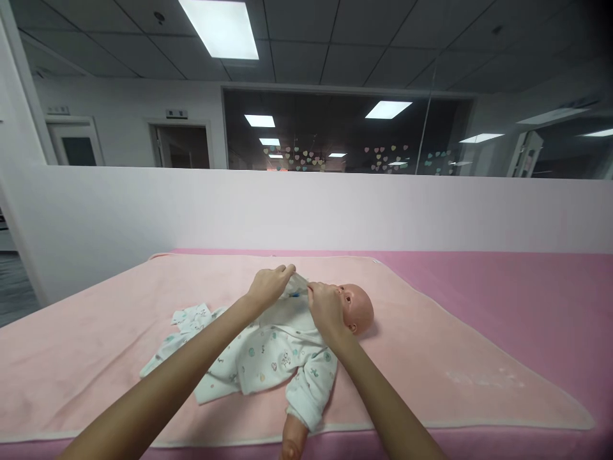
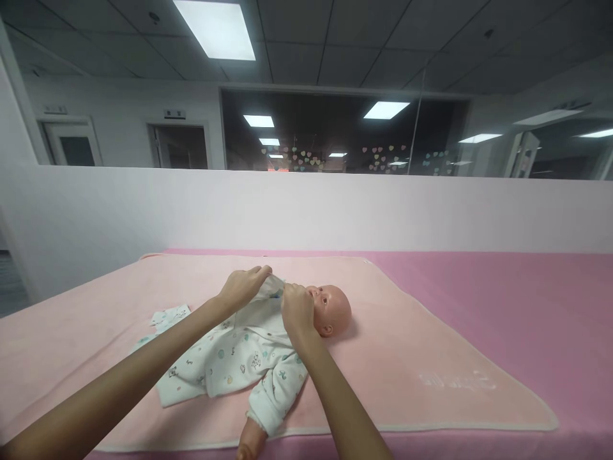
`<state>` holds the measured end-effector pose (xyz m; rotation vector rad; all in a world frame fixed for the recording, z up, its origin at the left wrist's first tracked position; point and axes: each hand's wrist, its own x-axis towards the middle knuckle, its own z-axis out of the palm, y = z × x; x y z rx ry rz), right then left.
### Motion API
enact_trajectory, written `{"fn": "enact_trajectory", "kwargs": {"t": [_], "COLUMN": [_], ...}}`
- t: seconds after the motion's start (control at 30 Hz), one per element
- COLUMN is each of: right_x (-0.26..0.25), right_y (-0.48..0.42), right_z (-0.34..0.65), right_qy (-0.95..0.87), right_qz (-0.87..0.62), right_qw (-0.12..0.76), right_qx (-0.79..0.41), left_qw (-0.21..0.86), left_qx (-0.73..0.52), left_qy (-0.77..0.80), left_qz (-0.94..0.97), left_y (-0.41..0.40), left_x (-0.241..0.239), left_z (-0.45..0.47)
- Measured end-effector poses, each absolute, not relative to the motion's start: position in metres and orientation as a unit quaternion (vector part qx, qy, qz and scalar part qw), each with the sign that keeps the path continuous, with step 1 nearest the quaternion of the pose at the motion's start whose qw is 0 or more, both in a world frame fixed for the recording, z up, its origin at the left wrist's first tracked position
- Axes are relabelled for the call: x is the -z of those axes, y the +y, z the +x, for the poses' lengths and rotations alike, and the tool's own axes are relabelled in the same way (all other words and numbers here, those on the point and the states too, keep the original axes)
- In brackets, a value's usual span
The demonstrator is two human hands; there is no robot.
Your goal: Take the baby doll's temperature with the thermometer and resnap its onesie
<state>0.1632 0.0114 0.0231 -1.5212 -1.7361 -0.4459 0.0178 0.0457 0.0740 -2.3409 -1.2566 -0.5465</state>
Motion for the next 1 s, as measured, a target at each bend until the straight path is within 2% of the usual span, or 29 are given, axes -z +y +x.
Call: {"fn": "enact_trajectory", "kwargs": {"t": [0.2,0.33,0.43,0.53,0.67,0.73,0.8,0.87,1.0], "right_x": [-0.028,-0.033,-0.039,-0.038,-0.023,-0.014,-0.009,-0.007,-0.001], "right_y": [0.045,0.046,0.034,0.017,-0.001,-0.004,-0.001,0.006,0.032], "right_z": [0.146,0.152,0.167,0.184,0.200,0.207,0.215,0.228,0.262], "right_qy": [-0.664,-0.682,-0.705,-0.733,-0.788,-0.798,-0.783,-0.745,-0.638], "right_qz": [-0.693,-0.682,-0.654,-0.607,-0.527,-0.502,-0.500,-0.522,-0.582], "right_qw": [0.274,0.262,0.265,0.278,0.277,0.297,0.342,0.400,0.504], "right_qx": [0.064,0.043,0.072,0.127,0.159,0.154,0.138,0.114,-0.001], "left_qw": [0.258,0.278,0.252,0.145,-0.112,-0.204,-0.185,-0.067,0.001], "left_qx": [0.139,0.131,0.122,0.072,-0.112,-0.159,-0.081,0.062,0.117], "left_qy": [-0.385,-0.338,-0.377,-0.474,-0.449,-0.432,-0.432,-0.492,-0.563], "left_qz": [-0.875,-0.890,-0.883,-0.865,-0.879,-0.864,-0.879,-0.866,-0.818], "left_y": [0.030,0.033,0.038,0.031,0.016,0.019,0.034,0.054,0.088], "left_x": [-0.066,-0.057,-0.065,-0.092,-0.131,-0.137,-0.130,-0.109,-0.050], "left_z": [0.019,0.008,-0.013,-0.035,-0.035,-0.023,-0.005,0.013,0.038]}}
